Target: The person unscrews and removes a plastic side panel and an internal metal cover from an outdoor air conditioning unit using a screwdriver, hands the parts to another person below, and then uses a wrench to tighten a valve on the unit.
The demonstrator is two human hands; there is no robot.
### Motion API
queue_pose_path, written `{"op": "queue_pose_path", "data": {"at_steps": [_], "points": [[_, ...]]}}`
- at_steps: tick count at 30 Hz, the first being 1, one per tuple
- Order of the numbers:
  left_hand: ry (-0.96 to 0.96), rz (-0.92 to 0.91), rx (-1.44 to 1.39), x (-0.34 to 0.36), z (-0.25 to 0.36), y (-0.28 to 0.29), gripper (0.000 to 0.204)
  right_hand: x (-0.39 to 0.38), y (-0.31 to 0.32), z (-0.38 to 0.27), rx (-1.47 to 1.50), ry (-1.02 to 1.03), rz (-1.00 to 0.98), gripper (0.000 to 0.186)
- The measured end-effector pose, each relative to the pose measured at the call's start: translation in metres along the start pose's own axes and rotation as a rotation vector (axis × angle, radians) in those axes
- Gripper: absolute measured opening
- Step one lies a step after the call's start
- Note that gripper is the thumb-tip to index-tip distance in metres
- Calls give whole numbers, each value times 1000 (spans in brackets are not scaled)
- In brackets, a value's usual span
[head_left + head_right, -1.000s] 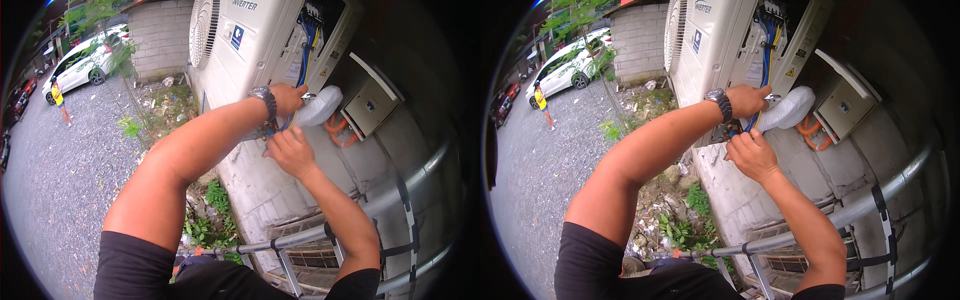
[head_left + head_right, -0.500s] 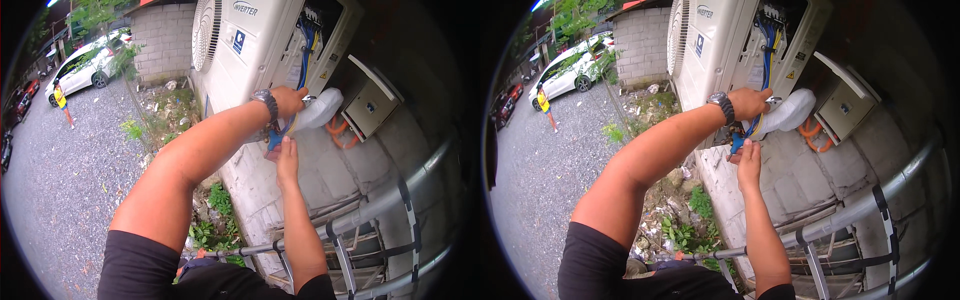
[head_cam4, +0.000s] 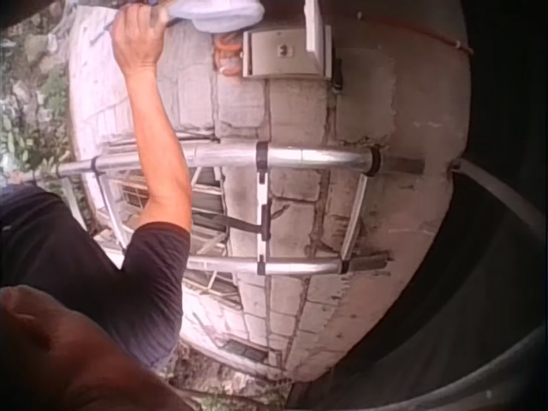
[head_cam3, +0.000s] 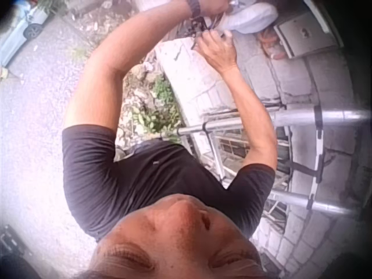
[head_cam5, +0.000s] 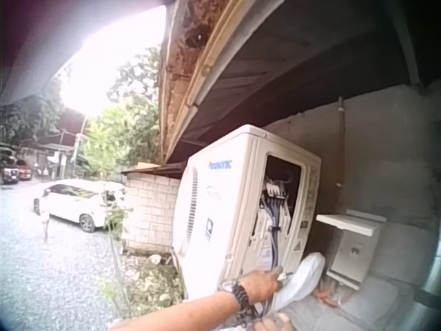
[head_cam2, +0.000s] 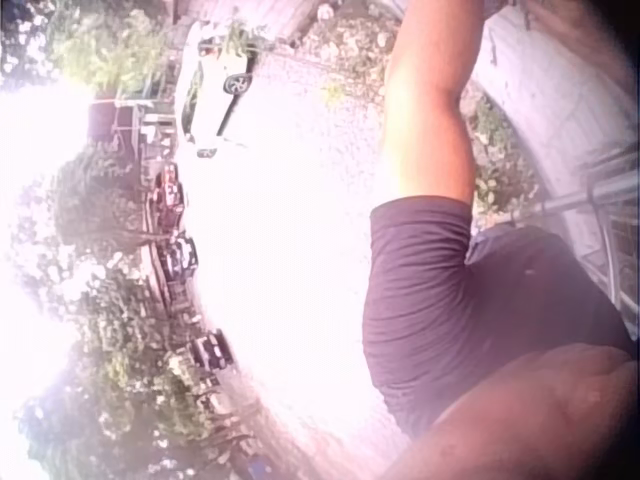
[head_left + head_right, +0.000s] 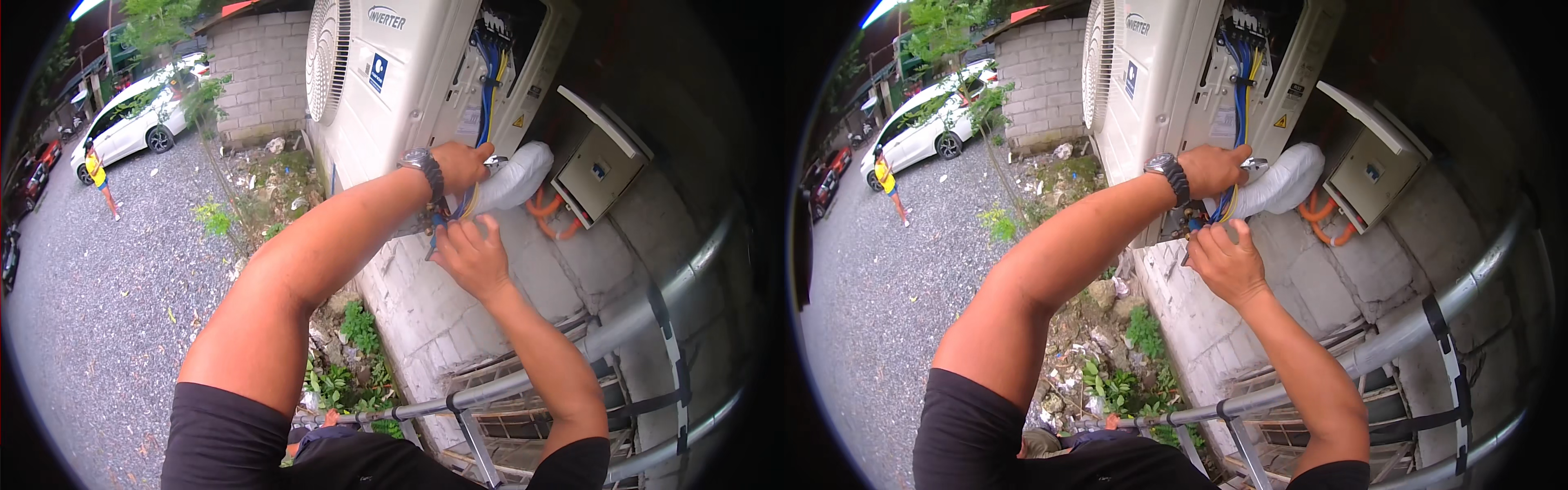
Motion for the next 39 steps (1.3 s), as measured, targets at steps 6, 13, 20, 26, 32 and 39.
{"op": "queue_pose_path", "data": {"at_steps": [6,13,20,26,32,39], "points": [[31,-17,18,-4,2,3,22,5,-16,-32,196,-505,-101,39],[-22,24,10,1,0,-1,20,9,-42,-69,2013,-1804,237,57],[0,28,-2,-2,-2,-1,20,-14,13,-23,240,-637,60,46],[6,-6,19,-1,2,-1,20,13,8,-6,112,-2,-139,37],[-15,17,12,-5,-1,-1,21,12,-12,-26,148,-257,-52,38],[-33,84,13,-3,2,-2,28,-12,-55,-62,1650,-1849,134,57]]}}
Point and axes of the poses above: each hand's wrist, its own x-axis towards the middle knuckle, its own y-axis out of the back of the hand, z = x × y, the point moved 1 cm from there along x, towards the middle knuckle, and after that the axes turned 10 degrees about -x, right-handed, at the moved point
